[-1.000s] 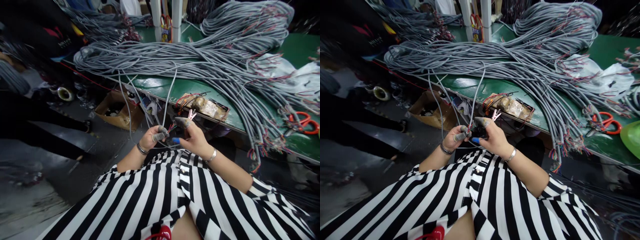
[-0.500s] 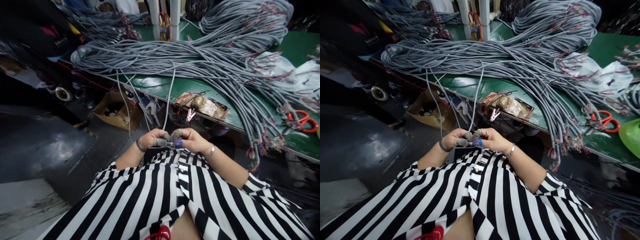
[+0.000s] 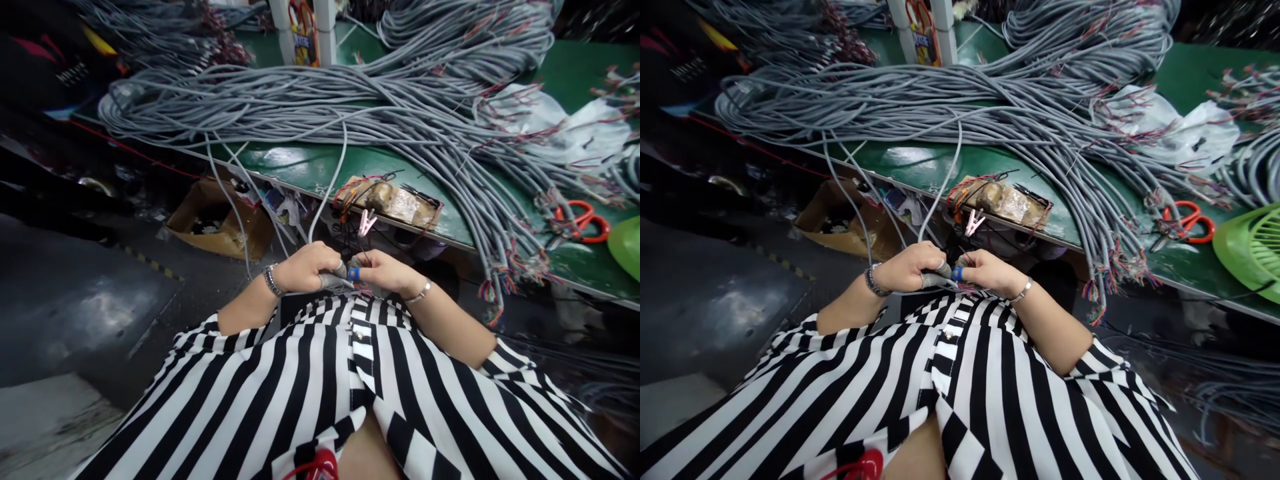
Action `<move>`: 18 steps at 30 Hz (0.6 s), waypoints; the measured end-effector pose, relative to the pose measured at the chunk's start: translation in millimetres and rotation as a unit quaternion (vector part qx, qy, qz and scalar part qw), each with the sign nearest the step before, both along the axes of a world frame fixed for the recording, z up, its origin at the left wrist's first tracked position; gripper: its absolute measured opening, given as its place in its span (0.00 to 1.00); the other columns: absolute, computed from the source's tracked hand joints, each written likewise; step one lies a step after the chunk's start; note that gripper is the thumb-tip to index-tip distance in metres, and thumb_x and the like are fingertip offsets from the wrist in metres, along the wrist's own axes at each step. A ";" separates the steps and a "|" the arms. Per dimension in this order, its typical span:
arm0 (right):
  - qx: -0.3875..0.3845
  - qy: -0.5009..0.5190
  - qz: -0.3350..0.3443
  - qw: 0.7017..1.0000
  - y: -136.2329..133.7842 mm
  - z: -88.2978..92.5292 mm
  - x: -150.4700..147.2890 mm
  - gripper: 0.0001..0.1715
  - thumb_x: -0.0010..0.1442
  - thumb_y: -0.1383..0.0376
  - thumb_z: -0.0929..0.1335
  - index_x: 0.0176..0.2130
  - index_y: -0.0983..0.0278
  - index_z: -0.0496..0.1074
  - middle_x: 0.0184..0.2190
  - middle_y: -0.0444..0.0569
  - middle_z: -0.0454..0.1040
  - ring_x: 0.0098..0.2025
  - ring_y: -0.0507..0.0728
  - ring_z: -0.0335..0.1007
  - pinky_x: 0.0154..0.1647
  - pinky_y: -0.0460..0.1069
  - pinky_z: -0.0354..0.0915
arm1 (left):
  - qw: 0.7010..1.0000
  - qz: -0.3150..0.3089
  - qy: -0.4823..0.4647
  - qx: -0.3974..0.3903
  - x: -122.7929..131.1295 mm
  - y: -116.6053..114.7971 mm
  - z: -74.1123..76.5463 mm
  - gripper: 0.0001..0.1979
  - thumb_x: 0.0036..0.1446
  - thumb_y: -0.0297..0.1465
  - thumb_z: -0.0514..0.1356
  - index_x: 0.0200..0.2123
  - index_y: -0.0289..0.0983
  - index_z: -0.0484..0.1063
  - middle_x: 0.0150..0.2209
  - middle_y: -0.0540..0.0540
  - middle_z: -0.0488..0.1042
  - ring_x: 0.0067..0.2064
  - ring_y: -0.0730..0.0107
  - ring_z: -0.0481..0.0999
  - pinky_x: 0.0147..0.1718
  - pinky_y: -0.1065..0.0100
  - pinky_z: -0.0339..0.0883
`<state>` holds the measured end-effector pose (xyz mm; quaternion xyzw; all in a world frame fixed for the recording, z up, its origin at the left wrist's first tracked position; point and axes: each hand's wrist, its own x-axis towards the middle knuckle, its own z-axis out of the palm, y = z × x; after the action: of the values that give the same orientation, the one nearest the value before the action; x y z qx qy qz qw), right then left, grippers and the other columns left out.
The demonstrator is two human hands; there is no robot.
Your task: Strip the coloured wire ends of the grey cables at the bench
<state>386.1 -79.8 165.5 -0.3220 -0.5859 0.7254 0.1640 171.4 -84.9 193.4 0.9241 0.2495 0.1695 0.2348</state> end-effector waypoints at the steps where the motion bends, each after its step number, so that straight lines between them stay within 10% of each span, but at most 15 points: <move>1: 0.002 -0.008 -0.046 0.999 -0.3 -1.2 -0.1 0.22 0.45 0.54 0.74 0.23 0.66 0.64 0.18 0.37 0.62 0.20 0.45 0.52 0.21 0.43 0.51 | 1.000 0.004 0.003 0.008 -0.3 0.2 -0.2 0.09 0.58 0.34 0.58 0.27 0.37 0.72 0.24 0.48 0.71 0.29 0.71 0.71 0.36 0.67 0.59; 6: 0.019 -0.019 -0.220 0.975 -1.6 -5.2 8.1 0.25 0.47 0.47 0.72 0.25 0.65 0.66 0.20 0.41 0.67 0.20 0.46 0.55 0.20 0.44 0.53 | 1.000 0.030 -0.005 0.003 -7.9 1.6 -2.5 0.09 0.59 0.36 0.58 0.32 0.38 0.74 0.27 0.48 0.74 0.32 0.71 0.73 0.38 0.66 0.57; 18: 0.168 0.018 -0.311 0.935 -19.4 0.3 22.0 0.21 0.56 0.48 0.68 0.30 0.64 0.69 0.24 0.45 0.70 0.26 0.50 0.64 0.29 0.47 0.62 | 0.973 0.204 -0.106 0.030 -3.4 -11.8 -13.8 0.09 0.57 0.36 0.61 0.33 0.36 0.74 0.30 0.47 0.77 0.32 0.70 0.74 0.36 0.67 0.63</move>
<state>408.1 -99.2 165.8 -0.4429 -0.5670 0.5347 0.4432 167.9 -96.6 179.6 0.8370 0.4015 0.3180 0.1924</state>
